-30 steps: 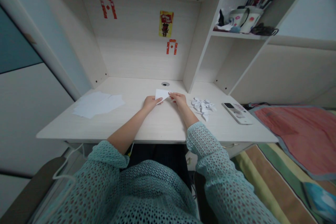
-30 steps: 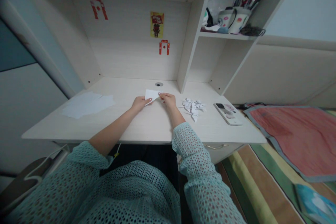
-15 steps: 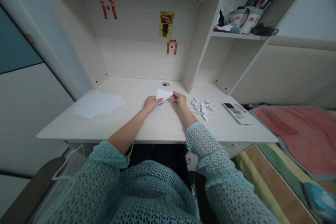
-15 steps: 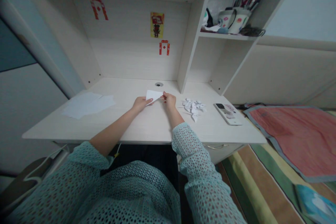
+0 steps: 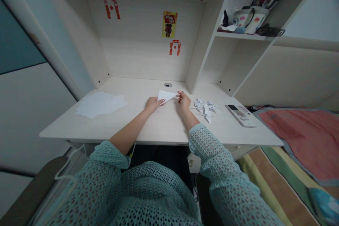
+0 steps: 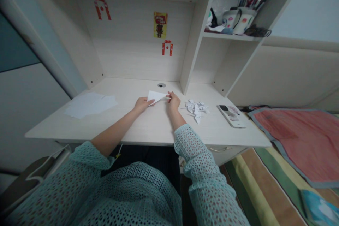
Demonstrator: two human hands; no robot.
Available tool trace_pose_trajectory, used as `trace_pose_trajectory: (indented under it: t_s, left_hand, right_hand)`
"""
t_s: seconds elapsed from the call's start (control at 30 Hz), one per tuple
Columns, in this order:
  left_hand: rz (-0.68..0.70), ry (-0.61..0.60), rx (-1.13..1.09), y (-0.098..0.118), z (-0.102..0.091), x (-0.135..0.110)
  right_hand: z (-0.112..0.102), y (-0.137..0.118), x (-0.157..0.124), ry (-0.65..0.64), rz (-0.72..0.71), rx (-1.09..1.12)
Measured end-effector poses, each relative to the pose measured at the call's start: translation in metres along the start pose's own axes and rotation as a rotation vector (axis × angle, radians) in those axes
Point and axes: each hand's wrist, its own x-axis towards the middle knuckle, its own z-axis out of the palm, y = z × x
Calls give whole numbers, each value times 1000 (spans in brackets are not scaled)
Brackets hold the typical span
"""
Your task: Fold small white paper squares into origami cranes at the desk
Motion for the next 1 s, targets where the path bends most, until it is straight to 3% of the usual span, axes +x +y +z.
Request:
trace_pose_trajectory:
  t_s: [0.07,0.17,0.27,0.33,0.5,0.8,1.0]
  left_hand:
    - [19,15,43,-1,-1,0]
    - [63,46,168,2,-3,-3]
    - [110,104,344,10,-6,-7]
    - [135,149,431,15,-8,-10]
    - [166,168,544,21,-10,-16]
    - [243,200,518,30,-14,-17]
    - [291,204,513,27,-14,-15]
  right_hand:
    - [-3,-4,0,-45,-29,-21]
    - [-3,-11,-4,-138,-196,-140]
    - [0,-17,-12,-288,-383,-315]
    - [1,-18,-17,-383,-432,-391]
    - [-3,-15,-15,-445,-424,-449]
    - [-4,-8,-13,-490,-339,-603]
    - [-4,-10,-16,-498,-399,-600]
